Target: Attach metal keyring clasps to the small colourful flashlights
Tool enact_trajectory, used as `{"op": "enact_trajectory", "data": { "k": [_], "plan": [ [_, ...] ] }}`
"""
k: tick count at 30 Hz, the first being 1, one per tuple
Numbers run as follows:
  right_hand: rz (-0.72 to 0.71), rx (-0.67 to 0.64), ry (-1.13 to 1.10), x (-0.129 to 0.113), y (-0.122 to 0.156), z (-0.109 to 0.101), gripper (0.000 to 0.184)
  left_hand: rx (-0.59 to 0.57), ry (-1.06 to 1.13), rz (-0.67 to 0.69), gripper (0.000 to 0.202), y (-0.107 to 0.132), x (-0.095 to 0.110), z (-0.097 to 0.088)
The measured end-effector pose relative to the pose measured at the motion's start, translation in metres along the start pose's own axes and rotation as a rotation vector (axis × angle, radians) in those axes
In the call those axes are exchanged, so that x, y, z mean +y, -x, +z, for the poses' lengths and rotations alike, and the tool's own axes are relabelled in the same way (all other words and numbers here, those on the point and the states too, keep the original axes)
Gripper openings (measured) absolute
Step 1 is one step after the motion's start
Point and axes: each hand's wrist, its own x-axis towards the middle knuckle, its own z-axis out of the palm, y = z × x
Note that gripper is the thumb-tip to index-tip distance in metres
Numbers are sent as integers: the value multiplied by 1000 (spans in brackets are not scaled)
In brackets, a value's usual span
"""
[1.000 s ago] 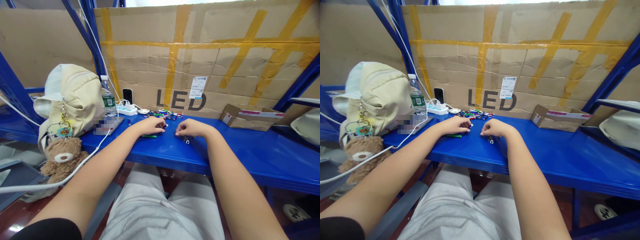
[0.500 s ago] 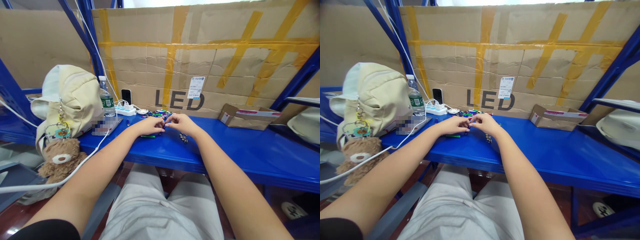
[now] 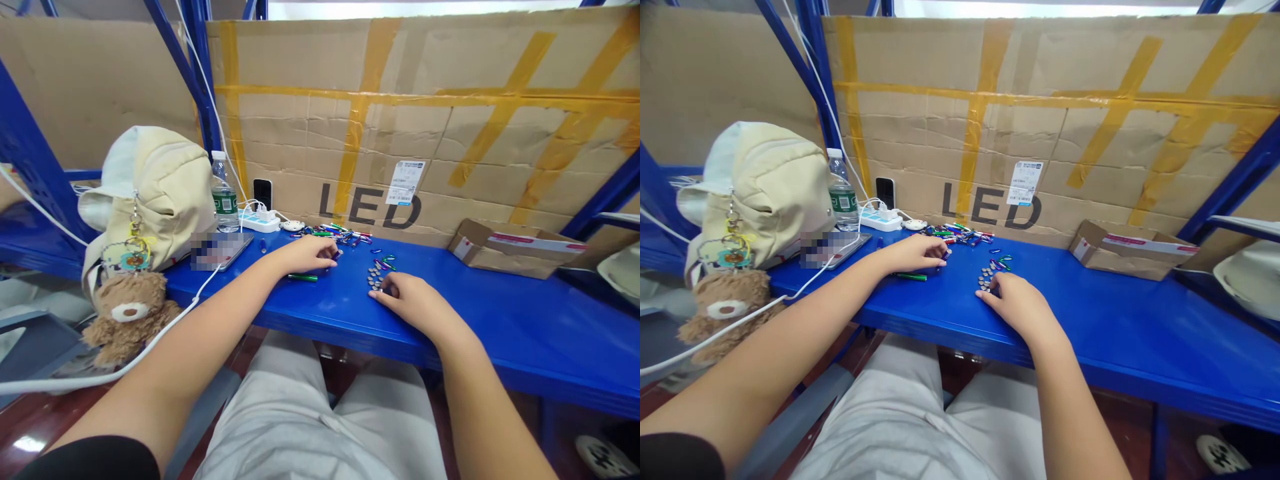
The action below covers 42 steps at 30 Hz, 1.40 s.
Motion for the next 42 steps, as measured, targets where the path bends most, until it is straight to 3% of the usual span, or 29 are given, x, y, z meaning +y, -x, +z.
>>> {"op": "enact_trajectory", "data": {
  "k": [4, 11, 18, 23, 27, 30, 34, 42],
  "plan": [
    [-41, 6, -7, 3, -8, 9, 18, -18, 7, -12, 22, 0, 1, 1],
    [-59, 42, -152, 9, -13, 5, 6, -54, 3, 0, 23, -1, 2, 2],
    [68, 252, -546, -6, 4, 12, 34, -108, 43, 85, 25, 1, 7, 8],
    [-41, 226, -650, -26, -17, 6, 28, -108, 1, 148, 26, -1, 7, 9],
    [-164, 72, -611, -27, -52, 6, 18, -54, -109, 124, 28, -4, 1, 9],
    [-208, 148, -683, -20, -66, 14, 25, -52, -121, 108, 29, -4, 0, 9],
    [-248, 256, -721, -12, -69, 25, 30, -61, -94, 72, 28, -3, 2, 8],
    [-281, 217, -702, -16, -64, 26, 26, -46, -38, 32, 28, -4, 2, 10]
  ]
}}
